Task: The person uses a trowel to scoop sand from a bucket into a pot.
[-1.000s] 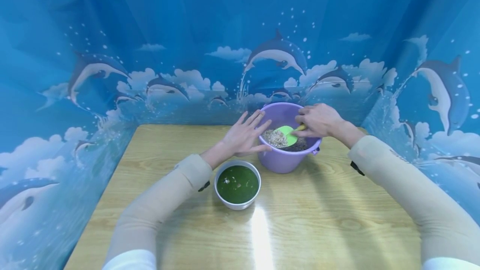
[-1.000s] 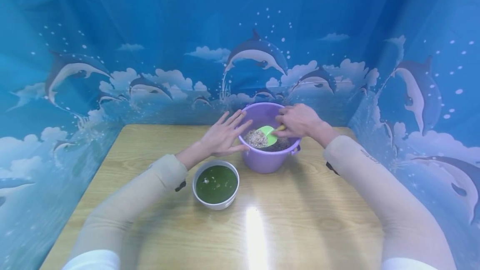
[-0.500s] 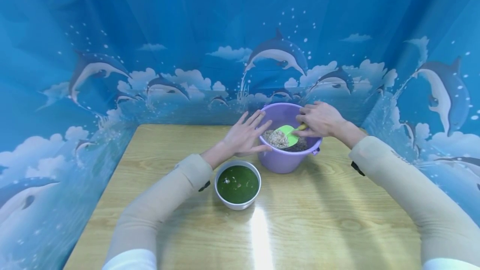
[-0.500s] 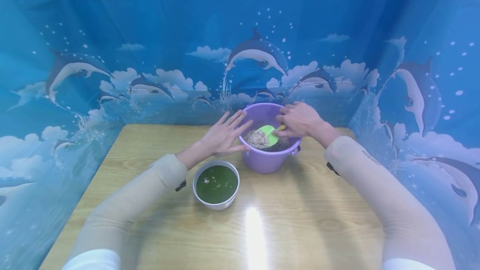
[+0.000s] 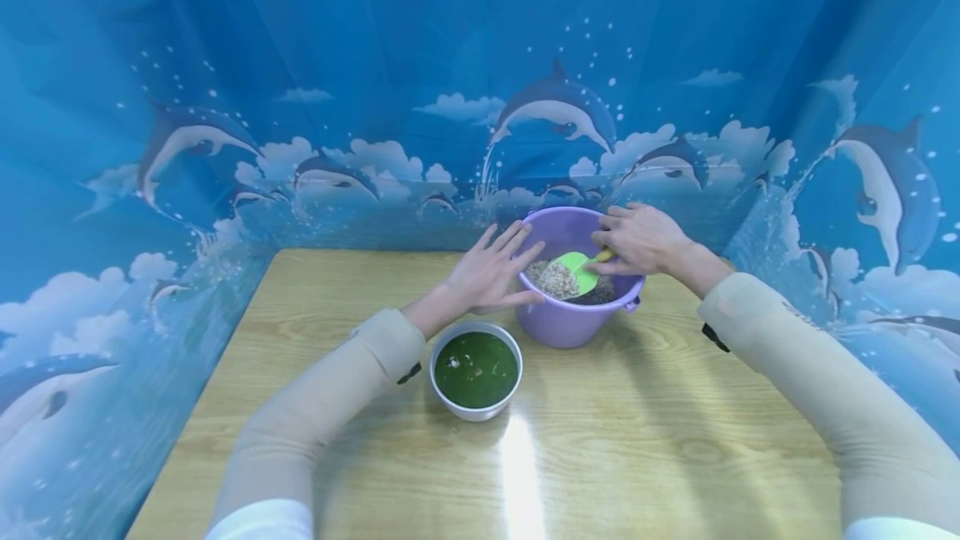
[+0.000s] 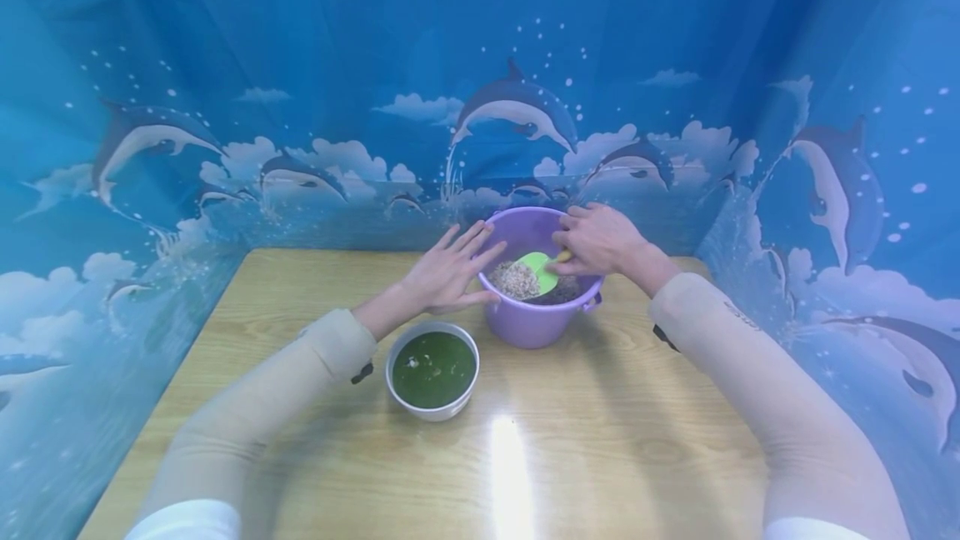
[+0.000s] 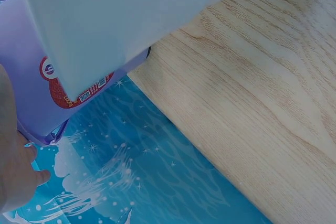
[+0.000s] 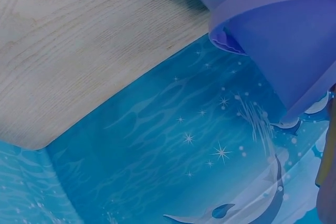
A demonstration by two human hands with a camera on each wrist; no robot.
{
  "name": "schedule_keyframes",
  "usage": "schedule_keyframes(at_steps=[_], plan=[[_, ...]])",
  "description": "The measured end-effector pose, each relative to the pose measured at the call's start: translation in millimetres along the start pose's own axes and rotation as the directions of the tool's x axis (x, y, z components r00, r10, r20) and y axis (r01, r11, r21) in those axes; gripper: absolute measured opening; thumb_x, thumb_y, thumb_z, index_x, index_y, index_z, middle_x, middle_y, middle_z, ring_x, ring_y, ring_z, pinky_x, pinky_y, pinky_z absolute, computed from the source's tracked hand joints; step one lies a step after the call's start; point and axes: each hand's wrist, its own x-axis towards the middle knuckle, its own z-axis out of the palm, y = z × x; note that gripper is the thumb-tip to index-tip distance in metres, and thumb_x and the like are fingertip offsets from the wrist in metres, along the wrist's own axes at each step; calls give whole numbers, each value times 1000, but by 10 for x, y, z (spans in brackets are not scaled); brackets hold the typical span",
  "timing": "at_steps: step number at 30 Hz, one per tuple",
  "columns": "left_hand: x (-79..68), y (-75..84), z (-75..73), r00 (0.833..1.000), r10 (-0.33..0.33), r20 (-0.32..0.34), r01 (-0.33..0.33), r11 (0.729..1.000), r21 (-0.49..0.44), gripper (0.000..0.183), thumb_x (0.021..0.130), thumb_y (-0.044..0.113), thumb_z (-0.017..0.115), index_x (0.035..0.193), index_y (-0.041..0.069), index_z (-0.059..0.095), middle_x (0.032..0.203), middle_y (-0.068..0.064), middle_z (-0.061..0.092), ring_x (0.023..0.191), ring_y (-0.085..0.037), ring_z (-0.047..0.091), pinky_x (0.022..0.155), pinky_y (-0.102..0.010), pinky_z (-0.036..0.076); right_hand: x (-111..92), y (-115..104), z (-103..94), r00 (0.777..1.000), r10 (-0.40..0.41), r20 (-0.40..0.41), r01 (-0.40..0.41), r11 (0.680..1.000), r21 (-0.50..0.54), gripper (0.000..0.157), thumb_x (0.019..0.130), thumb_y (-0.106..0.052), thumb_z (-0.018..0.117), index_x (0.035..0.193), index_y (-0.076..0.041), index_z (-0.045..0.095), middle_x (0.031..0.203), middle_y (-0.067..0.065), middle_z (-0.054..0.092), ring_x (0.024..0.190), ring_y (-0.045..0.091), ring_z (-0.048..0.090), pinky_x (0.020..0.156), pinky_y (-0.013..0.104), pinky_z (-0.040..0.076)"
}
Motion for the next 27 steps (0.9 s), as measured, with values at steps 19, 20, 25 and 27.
schedule_keyframes(at_steps=[19, 20, 25, 27], plan=[[-10, 20, -23, 1000, 5, -1, -5, 1000, 18, 95, 100, 80, 36, 170, 19, 20, 179, -13, 11, 168, -32, 10, 137, -58, 17, 29, 27, -38, 1000, -6, -15, 6, 1000, -4, 47, 92, -66, 69, 84, -20, 67, 76, -3, 62, 70, 16, 53, 61, 31, 49], [-11, 18, -24, 1000, 5, 1, -5, 1000, 25, 95, 100, 80, 35, 171, 19, 19, 179, -13, 10, 168, -32, 10, 137, -58, 17, 28, 29, -38, 1000, -7, -20, 7, 1000, 0, 46, 92, -66, 69, 84, -20, 67, 76, -3, 62, 71, 16, 53, 61, 32, 49], [-30, -4, -38, 1000, 8, -1, -8, 999, 53, 96, 100, 81, 34, 171, 19, 18, 179, -13, 11, 168, -33, 13, 136, -58, 18, 14, 31, -62, 1000, 1, -31, -1, 1000, 18, 45, 92, -64, 70, 82, -20, 66, 77, -3, 63, 72, 16, 55, 62, 32, 50], [-44, -15, -46, 1000, 7, -3, -7, 998, 58, 97, 99, 82, 34, 171, 19, 17, 179, -13, 12, 168, -33, 14, 136, -58, 19, 5, 29, -76, 1000, 13, -28, -13, 1000, 26, 45, 92, -64, 70, 82, -20, 65, 78, -2, 63, 72, 16, 55, 62, 32, 51]])
